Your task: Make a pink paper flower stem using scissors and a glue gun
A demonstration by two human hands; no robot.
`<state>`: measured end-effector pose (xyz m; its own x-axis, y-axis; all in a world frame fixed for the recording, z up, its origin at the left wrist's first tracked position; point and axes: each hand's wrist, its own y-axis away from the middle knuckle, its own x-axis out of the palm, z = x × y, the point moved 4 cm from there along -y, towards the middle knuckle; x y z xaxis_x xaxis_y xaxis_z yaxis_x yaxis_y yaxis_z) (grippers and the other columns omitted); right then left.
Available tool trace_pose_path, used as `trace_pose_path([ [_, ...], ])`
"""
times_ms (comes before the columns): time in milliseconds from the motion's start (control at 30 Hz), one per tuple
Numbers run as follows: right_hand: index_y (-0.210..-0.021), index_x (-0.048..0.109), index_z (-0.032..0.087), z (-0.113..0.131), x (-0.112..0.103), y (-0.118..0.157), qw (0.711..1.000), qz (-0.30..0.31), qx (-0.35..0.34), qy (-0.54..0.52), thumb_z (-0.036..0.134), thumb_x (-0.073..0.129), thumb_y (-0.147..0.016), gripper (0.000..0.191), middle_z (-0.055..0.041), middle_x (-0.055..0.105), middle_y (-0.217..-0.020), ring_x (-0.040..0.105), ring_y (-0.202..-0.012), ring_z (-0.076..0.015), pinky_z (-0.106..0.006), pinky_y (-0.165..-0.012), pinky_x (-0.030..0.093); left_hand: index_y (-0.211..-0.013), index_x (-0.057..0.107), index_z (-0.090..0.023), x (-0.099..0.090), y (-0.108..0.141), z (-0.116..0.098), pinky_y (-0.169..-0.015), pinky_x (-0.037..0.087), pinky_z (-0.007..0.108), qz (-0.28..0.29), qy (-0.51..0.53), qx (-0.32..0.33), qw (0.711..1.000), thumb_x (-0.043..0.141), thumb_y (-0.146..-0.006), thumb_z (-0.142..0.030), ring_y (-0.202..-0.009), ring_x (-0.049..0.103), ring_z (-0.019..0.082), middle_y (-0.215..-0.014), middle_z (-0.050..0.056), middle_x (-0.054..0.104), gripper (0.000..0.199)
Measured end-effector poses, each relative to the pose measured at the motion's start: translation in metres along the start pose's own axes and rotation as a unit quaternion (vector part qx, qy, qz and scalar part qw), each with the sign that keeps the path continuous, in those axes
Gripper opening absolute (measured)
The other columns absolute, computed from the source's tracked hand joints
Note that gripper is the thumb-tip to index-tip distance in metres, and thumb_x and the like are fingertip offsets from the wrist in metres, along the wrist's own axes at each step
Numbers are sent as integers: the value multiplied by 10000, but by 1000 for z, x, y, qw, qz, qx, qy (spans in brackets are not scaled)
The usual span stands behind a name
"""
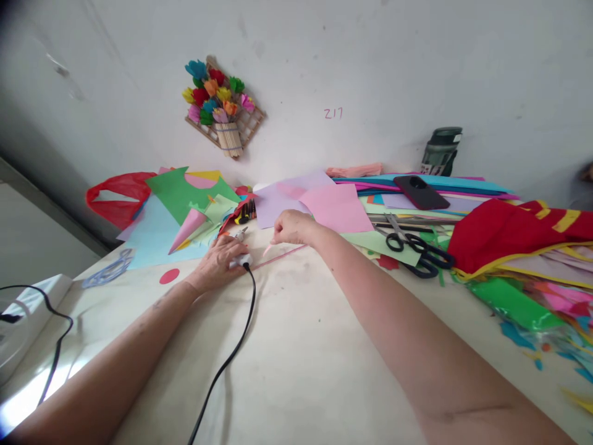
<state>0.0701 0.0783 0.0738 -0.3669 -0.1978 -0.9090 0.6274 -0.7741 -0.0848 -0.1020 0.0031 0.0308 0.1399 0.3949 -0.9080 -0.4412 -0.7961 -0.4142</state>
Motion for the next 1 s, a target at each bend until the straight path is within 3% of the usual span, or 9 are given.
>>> trace_pose_path([
  [267,-738,640,136,3,16,-5,991,-28,-82,-106,156,489,-685,162,2,604,-586,471,-509,-70,-169,-482,313,-883,525,-204,1,0,1,-802,323,367,1,4,2,1000,519,-645,-216,-926,392,224,-879,43,561,239],
  [467,-870,649,133,6,32,-10,990,24,-102,-95,116,460,-695,258,-15,633,-639,521,-557,-91,-174,-507,359,-870,518,-201,2,0,2,-796,326,368,4,-3,4,1000,511,-637,-197,-913,400,224,-865,42,565,233],
  [667,-813,663,134,9,35,-10,984,30,-91,-152,42,486,-632,270,-27,653,-771,564,-698,-96,-157,-615,401,-880,514,-205,1,0,2,-806,322,368,1,9,6,1000,509,-639,-193,-919,400,218,-872,39,567,242],
  [833,-719,646,122,15,35,-4,985,52,8,-166,183,558,-630,140,-4,579,-553,451,-433,-70,-180,-431,353,-876,520,-205,1,-1,1,-811,325,368,-2,17,2,1000,516,-634,-197,-917,402,215,-866,41,569,241],
  [1000,-631,630,139,22,36,-7,995,38,27,-91,257,594,-622,124,-1,557,-539,444,-478,-72,-181,-448,312,-876,525,-211,1,0,1,-815,326,373,-3,18,-1,1000,519,-634,-195,-918,407,217,-875,40,570,243],
])
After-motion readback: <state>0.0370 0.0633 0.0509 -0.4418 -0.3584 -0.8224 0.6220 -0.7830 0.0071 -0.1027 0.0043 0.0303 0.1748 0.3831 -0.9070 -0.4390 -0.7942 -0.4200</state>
